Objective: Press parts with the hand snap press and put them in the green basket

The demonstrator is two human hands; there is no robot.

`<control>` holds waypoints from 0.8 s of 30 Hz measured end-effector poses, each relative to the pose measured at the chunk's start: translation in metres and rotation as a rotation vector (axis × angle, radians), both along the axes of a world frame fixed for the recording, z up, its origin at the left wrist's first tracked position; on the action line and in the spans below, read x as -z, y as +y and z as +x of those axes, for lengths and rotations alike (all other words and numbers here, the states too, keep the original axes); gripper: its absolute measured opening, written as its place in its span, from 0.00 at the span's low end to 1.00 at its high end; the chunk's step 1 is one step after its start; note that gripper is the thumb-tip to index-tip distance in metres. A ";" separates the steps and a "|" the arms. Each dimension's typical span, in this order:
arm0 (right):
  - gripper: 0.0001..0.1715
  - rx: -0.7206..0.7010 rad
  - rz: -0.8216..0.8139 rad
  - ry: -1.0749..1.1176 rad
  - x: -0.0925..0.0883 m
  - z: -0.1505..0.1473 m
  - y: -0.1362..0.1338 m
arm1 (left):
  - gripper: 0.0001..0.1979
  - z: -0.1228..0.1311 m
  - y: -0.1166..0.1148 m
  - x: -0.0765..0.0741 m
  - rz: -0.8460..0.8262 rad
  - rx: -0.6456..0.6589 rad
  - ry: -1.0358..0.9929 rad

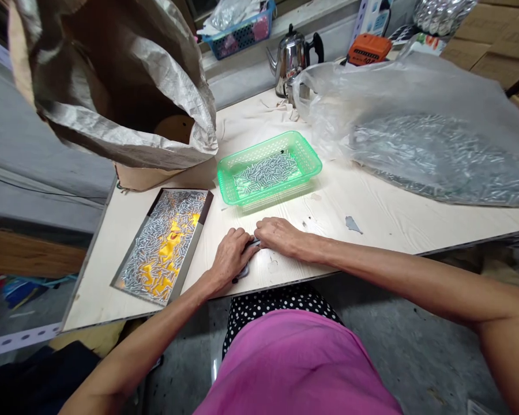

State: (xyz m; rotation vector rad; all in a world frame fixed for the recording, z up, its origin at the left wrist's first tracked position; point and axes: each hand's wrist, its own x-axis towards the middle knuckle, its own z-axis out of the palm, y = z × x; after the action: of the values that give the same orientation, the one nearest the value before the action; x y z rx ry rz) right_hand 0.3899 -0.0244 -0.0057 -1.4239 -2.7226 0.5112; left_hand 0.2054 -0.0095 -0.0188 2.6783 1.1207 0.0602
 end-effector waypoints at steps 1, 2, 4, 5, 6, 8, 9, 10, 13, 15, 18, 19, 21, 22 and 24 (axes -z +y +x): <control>0.09 0.002 0.004 0.003 0.001 0.001 0.000 | 0.09 0.001 0.002 -0.001 0.001 0.002 0.004; 0.10 0.000 0.020 0.006 0.003 0.002 0.001 | 0.09 0.002 0.003 -0.002 0.002 -0.001 0.013; 0.09 -0.003 0.076 0.024 0.006 0.006 0.002 | 0.10 0.003 0.001 -0.004 0.013 -0.025 0.027; 0.12 -0.005 0.102 0.035 0.008 0.010 0.003 | 0.12 0.004 -0.002 -0.005 0.028 -0.049 0.026; 0.17 -0.007 0.122 0.045 0.009 0.014 0.004 | 0.15 0.005 -0.008 -0.005 0.053 -0.075 0.017; 0.28 -0.023 0.126 0.076 0.011 0.022 0.007 | 0.22 0.006 -0.025 -0.002 0.108 -0.106 -0.018; 0.29 -0.038 0.112 0.104 0.012 0.026 0.007 | 0.24 0.006 -0.035 0.002 0.128 -0.104 -0.042; 0.27 -0.049 0.101 0.137 0.013 0.030 0.007 | 0.25 0.006 -0.045 0.006 0.137 -0.092 -0.066; 0.16 -0.016 0.133 0.200 0.019 0.033 0.007 | 0.26 0.008 -0.073 0.017 0.100 -0.046 -0.139; 0.13 0.035 0.195 0.174 0.024 0.032 0.011 | 0.24 0.008 -0.084 0.021 0.057 -0.033 -0.176; 0.13 0.081 0.232 0.143 0.026 0.026 0.025 | 0.23 0.009 -0.089 0.021 -0.001 -0.030 -0.214; 0.13 0.095 0.225 0.133 0.024 0.023 0.029 | 0.24 0.009 -0.089 0.020 -0.016 -0.032 -0.226; 0.12 0.138 0.222 0.079 0.017 0.013 0.033 | 0.26 0.009 -0.086 0.019 -0.035 -0.032 -0.252; 0.11 0.146 0.228 0.047 0.012 0.005 0.031 | 0.27 0.009 -0.085 0.019 -0.040 -0.029 -0.266; 0.10 0.073 0.238 0.016 0.001 -0.017 0.022 | 0.29 0.010 -0.087 0.019 -0.051 -0.009 -0.298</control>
State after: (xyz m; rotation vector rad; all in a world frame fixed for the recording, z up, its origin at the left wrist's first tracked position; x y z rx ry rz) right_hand 0.3732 -0.0023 -0.0070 -1.4430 -2.6007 0.1870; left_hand 0.2151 -0.0960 -0.0379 2.5124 1.0246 0.4117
